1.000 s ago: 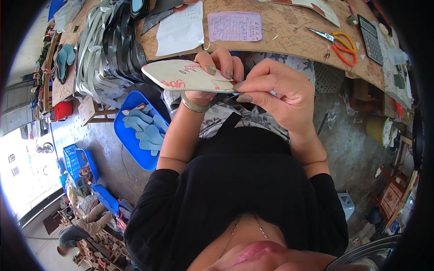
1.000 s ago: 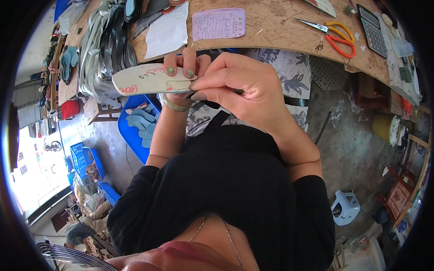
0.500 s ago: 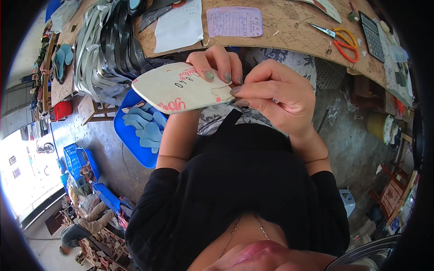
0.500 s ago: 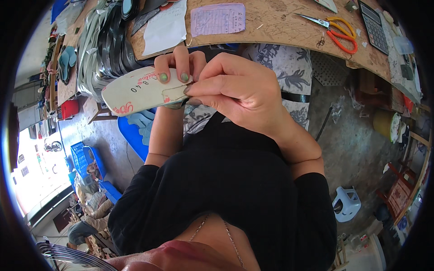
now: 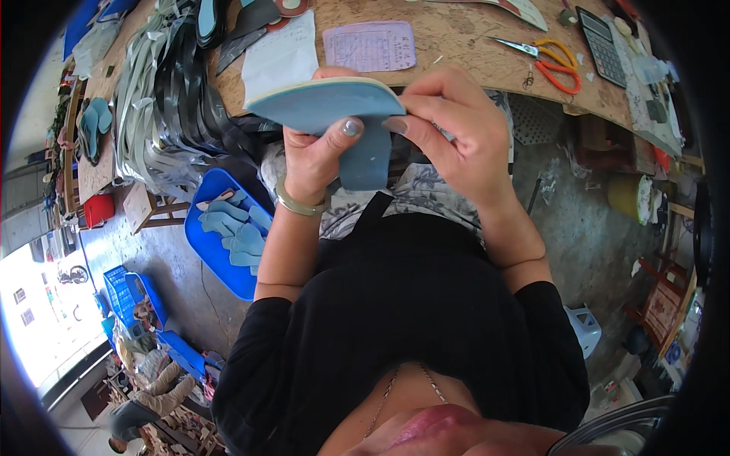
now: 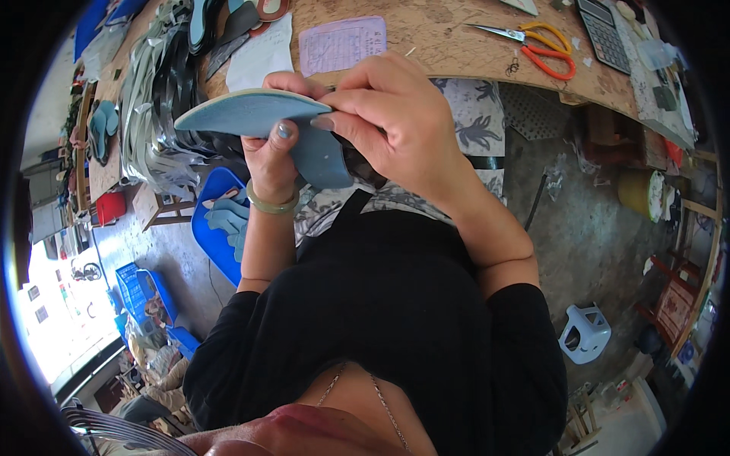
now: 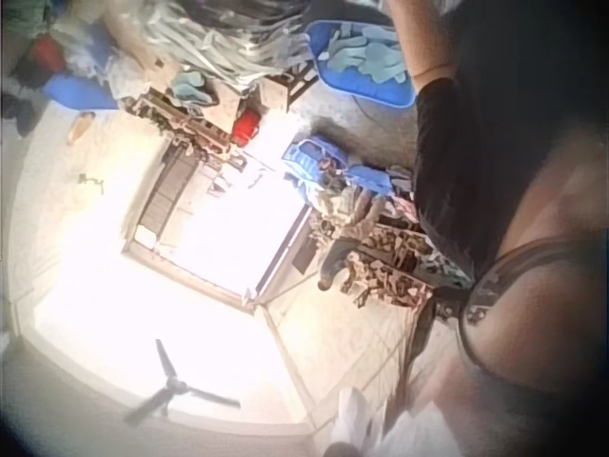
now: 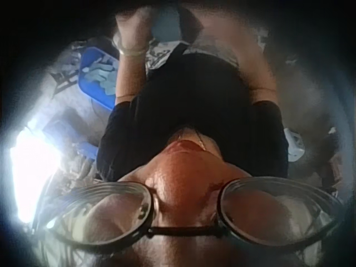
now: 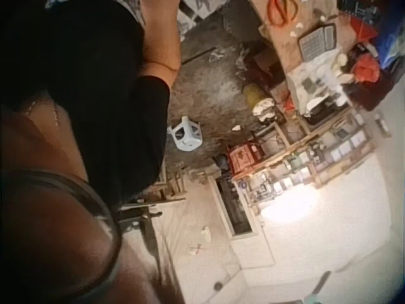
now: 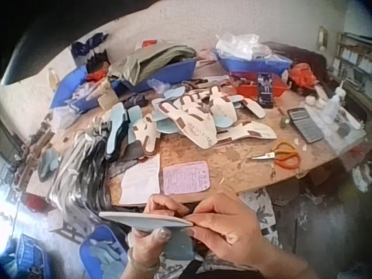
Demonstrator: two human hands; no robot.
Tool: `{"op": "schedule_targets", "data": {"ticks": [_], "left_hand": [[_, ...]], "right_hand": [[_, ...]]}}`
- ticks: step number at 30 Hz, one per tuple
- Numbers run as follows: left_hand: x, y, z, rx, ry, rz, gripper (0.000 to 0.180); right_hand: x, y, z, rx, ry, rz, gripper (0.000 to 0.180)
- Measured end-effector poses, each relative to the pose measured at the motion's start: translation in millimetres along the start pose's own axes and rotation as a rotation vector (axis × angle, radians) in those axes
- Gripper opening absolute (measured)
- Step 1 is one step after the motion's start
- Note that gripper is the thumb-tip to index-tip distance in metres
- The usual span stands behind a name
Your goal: The person applies black adhesive border strips around the edges of shoe insoles by hand, cutting excess strip material with scissors and pressing the edges into place.
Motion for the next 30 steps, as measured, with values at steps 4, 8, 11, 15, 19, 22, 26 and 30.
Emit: {"op": "schedule_targets", "data": {"ticks": [4, 8, 11, 15, 19, 22, 26, 30], "left_hand": [[-12, 42, -22, -0.375, -0.273, 0.238, 0.075], [-8, 54, -16, -0.460, -0.387, 0.274, 0.074], [-2, 44, -7, -0.451, -0.389, 0.233, 0.069], [-2, 45, -6, -0.610, -0.410, 0.269, 0.065], [-2, 35, 7, -0.540, -0.453, 0.154, 0.057], [-4, 31, 15, -0.496, -0.431, 0.133, 0.052], [-5, 23, 25, -0.389, -0.489, 0.077, 0.047], [-4, 19, 32, -0.383, -0.483, 0.059, 0.048]], "right_hand": [[4, -29, -10, 0.187, -0.056, -0.067, 0.005], [-13, -77, -38, 0.453, -0.056, -0.468, 0.015], [-29, -80, -38, 0.465, -0.108, -0.590, 0.018], [-40, -91, -30, 0.472, -0.134, -0.633, 0.020], [-46, -95, -42, 0.575, -0.135, -0.591, 0.020], [-65, -102, -59, 0.835, -0.085, -0.881, 0.017], [-77, -100, -65, 0.873, -0.058, -0.939, 0.017], [-84, -92, -66, 0.836, -0.061, -0.911, 0.019]]}}
Point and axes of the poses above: each hand's wrist, its own x-axis towards the middle knuckle, its own z-axis out of the back of the hand, y = z × x, the point moved 10 cm from there along x, towards the middle knuckle, and after that the axes turned 1 degree about -z, right-handed, at the moved point
